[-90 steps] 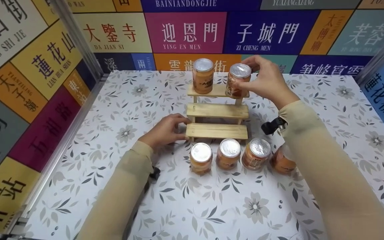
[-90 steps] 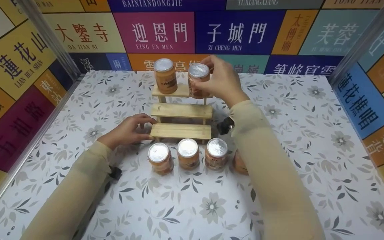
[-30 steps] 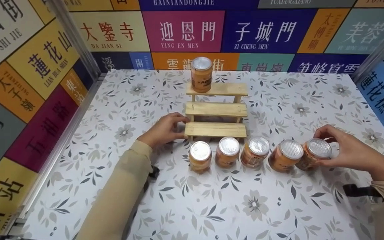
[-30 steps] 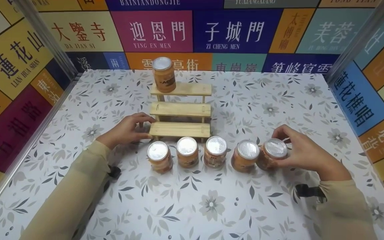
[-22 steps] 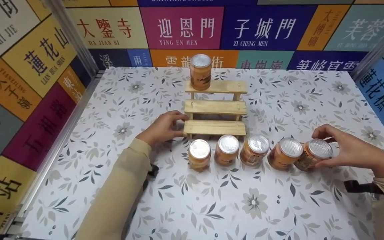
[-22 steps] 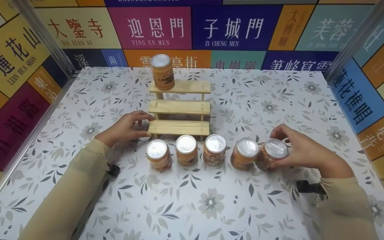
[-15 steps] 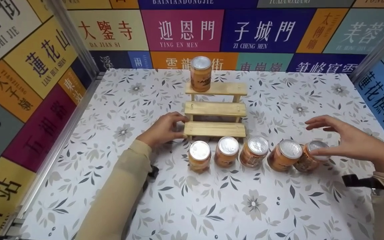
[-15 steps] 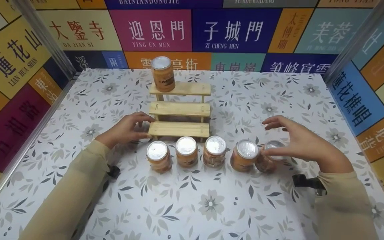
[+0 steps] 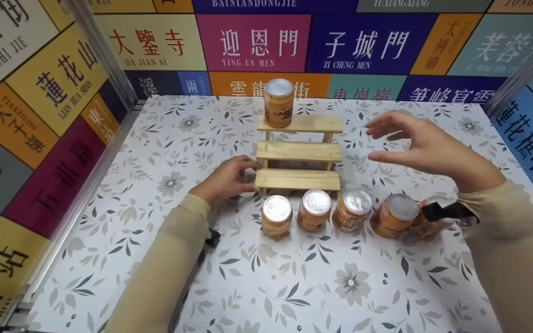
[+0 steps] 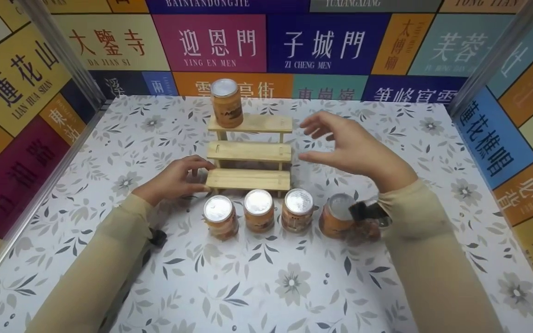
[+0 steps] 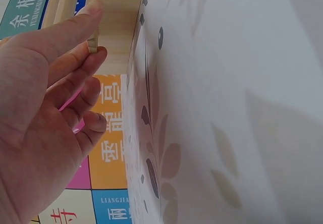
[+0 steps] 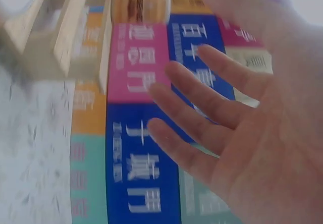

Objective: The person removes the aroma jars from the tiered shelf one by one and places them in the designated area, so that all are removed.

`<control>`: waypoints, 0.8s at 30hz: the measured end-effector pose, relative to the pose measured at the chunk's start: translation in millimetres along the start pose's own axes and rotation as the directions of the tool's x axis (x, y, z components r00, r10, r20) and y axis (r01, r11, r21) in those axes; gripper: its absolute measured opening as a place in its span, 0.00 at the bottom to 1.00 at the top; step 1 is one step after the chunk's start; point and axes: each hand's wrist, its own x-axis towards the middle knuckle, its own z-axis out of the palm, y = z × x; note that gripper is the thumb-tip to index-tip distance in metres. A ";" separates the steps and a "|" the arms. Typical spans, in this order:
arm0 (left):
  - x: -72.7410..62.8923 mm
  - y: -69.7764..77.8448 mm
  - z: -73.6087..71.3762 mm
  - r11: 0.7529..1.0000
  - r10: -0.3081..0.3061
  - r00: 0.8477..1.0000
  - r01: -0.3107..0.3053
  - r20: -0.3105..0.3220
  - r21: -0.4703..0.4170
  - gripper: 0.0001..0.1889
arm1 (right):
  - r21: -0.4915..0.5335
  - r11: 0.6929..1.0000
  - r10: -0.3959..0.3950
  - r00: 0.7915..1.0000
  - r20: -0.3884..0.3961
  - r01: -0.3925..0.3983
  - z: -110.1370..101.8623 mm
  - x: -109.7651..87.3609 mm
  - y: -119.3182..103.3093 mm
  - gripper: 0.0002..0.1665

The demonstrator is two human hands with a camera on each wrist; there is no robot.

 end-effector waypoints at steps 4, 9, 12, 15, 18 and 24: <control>-1.2 -0.9 -1.5 1.000 -0.012 1.000 0.012 -0.013 -0.003 0.30 | 0.089 0.995 -0.054 0.999 0.002 0.054 20.6 42.6 -12.9 0.38; -0.9 -0.5 0.1 1.000 -0.011 1.000 0.011 -0.001 -0.009 0.30 | 0.133 0.991 -0.008 0.998 -0.057 0.016 42.8 84.2 -25.2 0.41; -0.4 0.4 1.0 1.000 -0.007 1.000 0.007 -0.002 -0.003 0.30 | 0.147 0.989 0.024 0.994 -0.109 -0.008 50.7 105.9 -33.7 0.42; -0.4 1.0 1.0 1.000 -0.004 1.000 0.004 -0.013 0.000 0.30 | 0.139 0.990 0.051 0.990 -0.133 -0.032 56.3 126.2 -43.0 0.43; -0.5 0.7 1.4 1.000 0.017 1.000 -0.017 -0.012 0.009 0.30 | 0.112 0.993 0.059 0.988 -0.141 -0.043 62.4 143.5 -50.6 0.43; 0.3 0.0 1.1 0.999 0.040 0.999 -0.039 -0.009 0.017 0.28 | 0.061 0.996 0.080 0.985 -0.155 -0.071 71.9 170.1 -61.9 0.45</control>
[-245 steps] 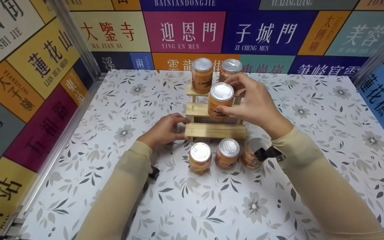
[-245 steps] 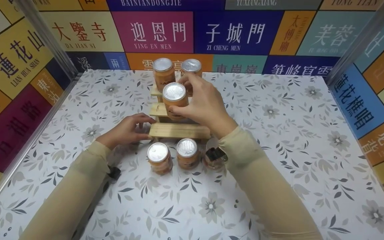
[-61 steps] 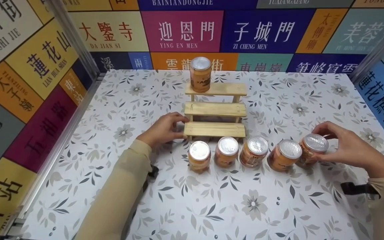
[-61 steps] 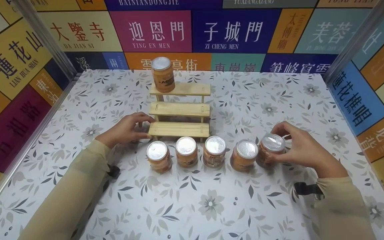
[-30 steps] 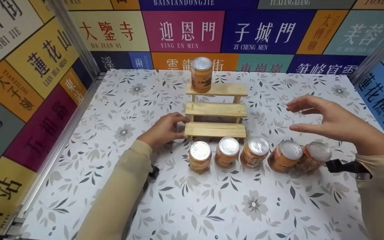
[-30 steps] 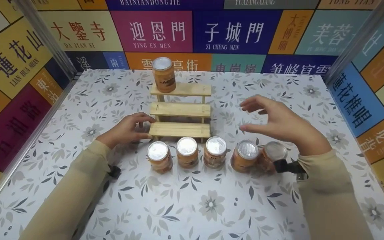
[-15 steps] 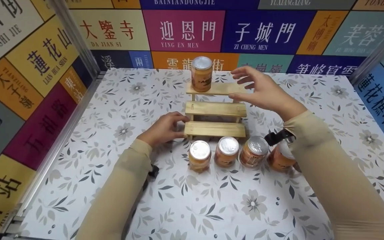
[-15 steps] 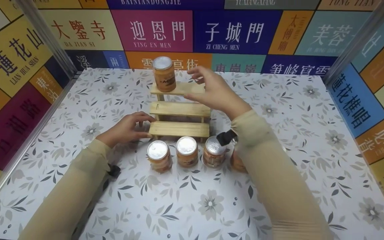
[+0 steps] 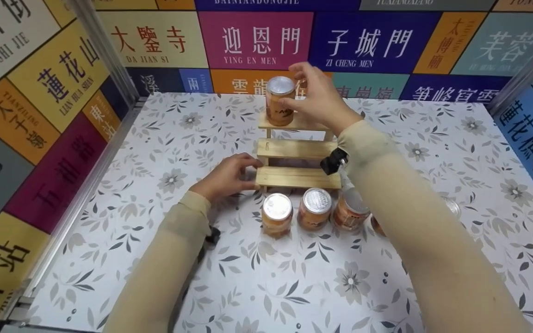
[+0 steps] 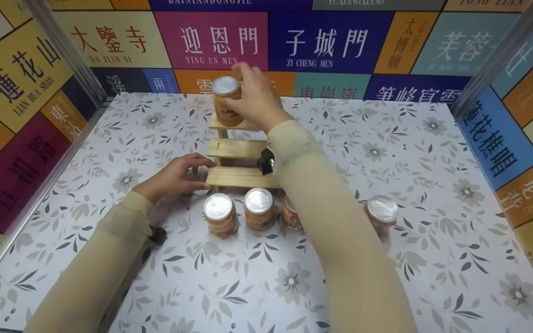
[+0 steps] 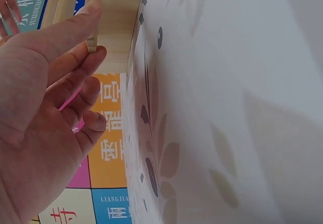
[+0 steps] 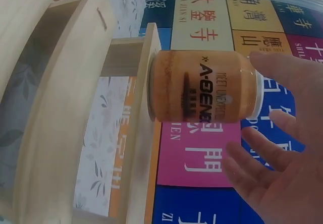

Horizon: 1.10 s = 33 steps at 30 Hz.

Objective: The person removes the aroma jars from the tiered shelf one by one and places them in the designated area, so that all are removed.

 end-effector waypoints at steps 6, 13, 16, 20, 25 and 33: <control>-0.6 -1.3 1.5 1.000 -0.015 1.000 0.015 -0.005 -0.004 0.28 | -0.016 1.000 0.023 1.000 0.009 -0.023 13.6 11.9 -4.0 0.43; 0.6 -0.1 0.8 0.999 -0.033 0.999 0.033 -0.002 -0.005 0.29 | -0.009 0.999 0.048 0.999 -0.021 -0.049 22.6 12.2 2.7 0.42; -0.4 -0.2 -0.3 1.000 -0.030 1.000 0.030 -0.004 -0.008 0.29 | 0.002 0.999 0.046 0.998 -0.054 -0.045 20.6 10.3 6.4 0.43; -1.1 -1.8 -0.3 1.000 -0.024 1.000 0.024 -0.006 -0.020 0.29 | -0.023 0.999 0.037 0.995 -0.091 -0.039 11.2 -0.8 11.0 0.44; -2.6 -2.1 -1.4 1.000 -0.018 1.000 0.018 -0.013 -0.006 0.29 | 0.000 1.000 0.012 0.990 -0.143 -0.012 -10.5 -24.6 18.6 0.43; -2.6 -3.9 1.9 1.000 -0.018 1.000 0.018 -0.007 -0.007 0.29 | 0.038 0.999 0.029 0.979 -0.200 -0.022 -46.7 -73.5 42.0 0.43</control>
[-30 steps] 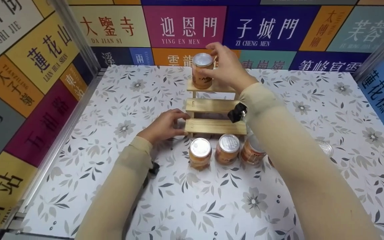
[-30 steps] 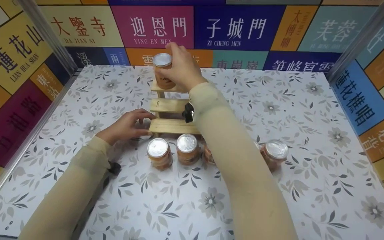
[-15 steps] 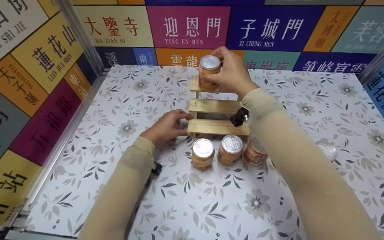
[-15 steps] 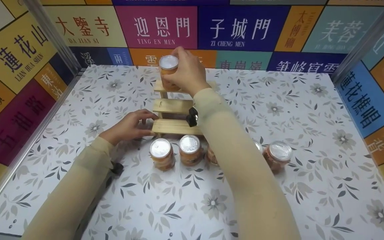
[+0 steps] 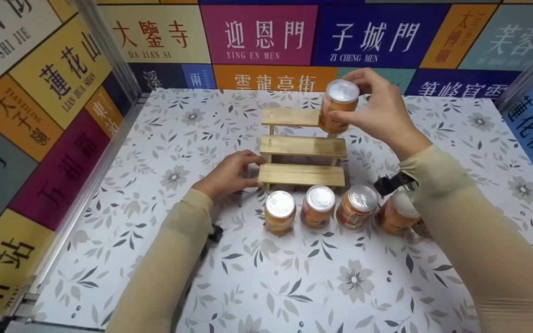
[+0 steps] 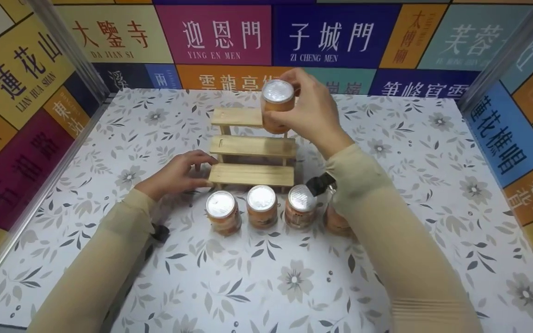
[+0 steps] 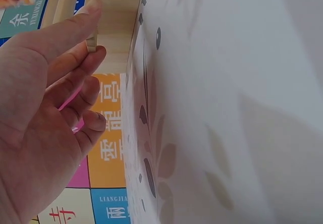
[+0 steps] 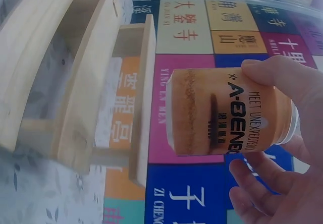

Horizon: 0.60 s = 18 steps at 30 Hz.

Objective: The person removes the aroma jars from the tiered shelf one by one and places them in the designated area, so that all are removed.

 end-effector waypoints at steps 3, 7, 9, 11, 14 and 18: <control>2.0 1.2 -1.0 1.000 0.000 1.000 0.000 0.005 0.002 0.29 | -0.012 1.000 0.003 0.999 -0.034 -0.003 -20.0 -14.9 7.4 0.43; -0.2 0.5 1.0 1.000 -0.007 1.000 0.007 0.010 -0.003 0.28 | -0.027 0.999 0.017 0.998 -0.062 -0.018 -42.0 -35.9 16.0 0.44; -0.5 0.5 1.4 1.000 -0.007 1.000 0.007 0.012 -0.009 0.28 | -0.030 0.999 0.026 0.996 -0.082 -0.029 -51.9 -45.4 21.5 0.44; -0.5 0.6 1.3 1.000 -0.009 1.000 0.009 0.011 -0.009 0.28 | -0.033 0.999 0.039 0.994 -0.101 -0.042 -60.7 -53.7 28.0 0.44; 0.2 1.1 0.7 1.000 -0.015 1.000 0.015 0.008 -0.005 0.28 | -0.034 0.997 0.070 0.989 -0.133 -0.075 -72.2 -64.9 39.1 0.44; 2.4 2.9 -0.1 1.000 -0.018 1.000 0.018 0.008 -0.001 0.29 | -0.029 0.990 0.134 0.977 -0.168 -0.141 -89.2 -80.5 54.9 0.44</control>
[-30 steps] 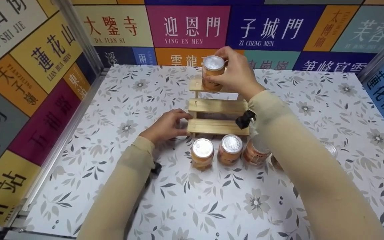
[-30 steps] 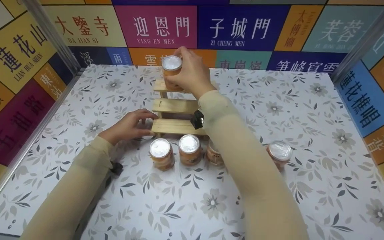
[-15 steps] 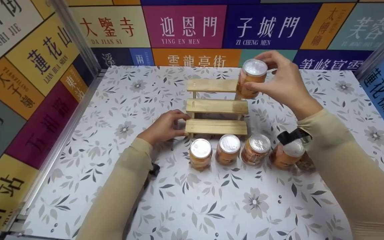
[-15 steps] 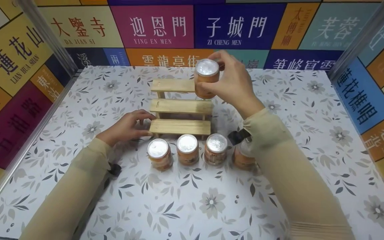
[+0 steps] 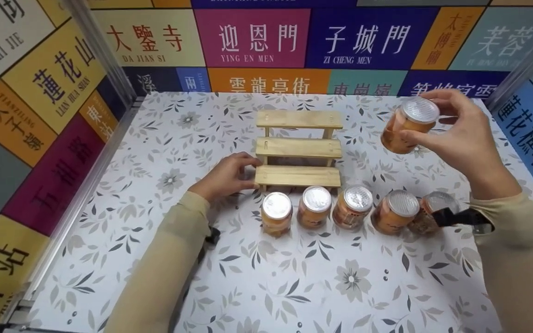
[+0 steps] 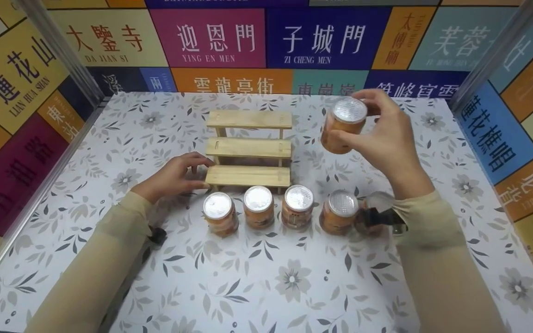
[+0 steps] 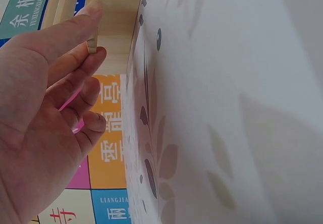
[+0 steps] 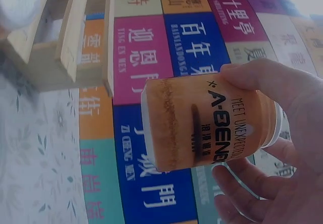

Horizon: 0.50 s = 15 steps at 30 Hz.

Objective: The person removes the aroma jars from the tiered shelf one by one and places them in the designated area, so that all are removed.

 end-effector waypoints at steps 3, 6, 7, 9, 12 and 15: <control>0.8 0.3 -0.3 1.000 0.013 1.000 -0.013 0.002 0.007 0.29 | -0.010 0.999 0.032 0.999 -0.036 -0.032 -12.2 -8.6 14.5 0.44; 1.4 0.8 -0.3 0.999 0.029 1.000 -0.029 -0.002 0.015 0.28 | -0.052 0.996 0.064 0.995 -0.073 -0.068 -24.2 -17.6 28.1 0.44; 1.5 0.7 -0.2 0.999 0.033 0.999 -0.033 -0.003 0.020 0.28 | -0.064 0.994 0.079 0.993 -0.083 -0.084 -28.2 -20.2 32.5 0.44; 1.6 0.0 0.1 0.999 0.037 0.999 -0.037 -0.005 0.019 0.28 | -0.097 0.989 0.106 0.990 -0.093 -0.115 -35.8 -24.9 41.2 0.43; 0.9 -1.0 0.0 0.999 0.032 0.999 -0.032 -0.006 0.012 0.28 | -0.122 0.985 0.109 0.989 -0.103 -0.122 -45.4 -31.1 56.4 0.43; 0.6 -2.1 -0.7 1.000 0.030 1.000 -0.030 -0.008 0.007 0.28 | -0.122 0.986 0.100 0.989 -0.113 -0.113 -52.4 -39.1 73.5 0.42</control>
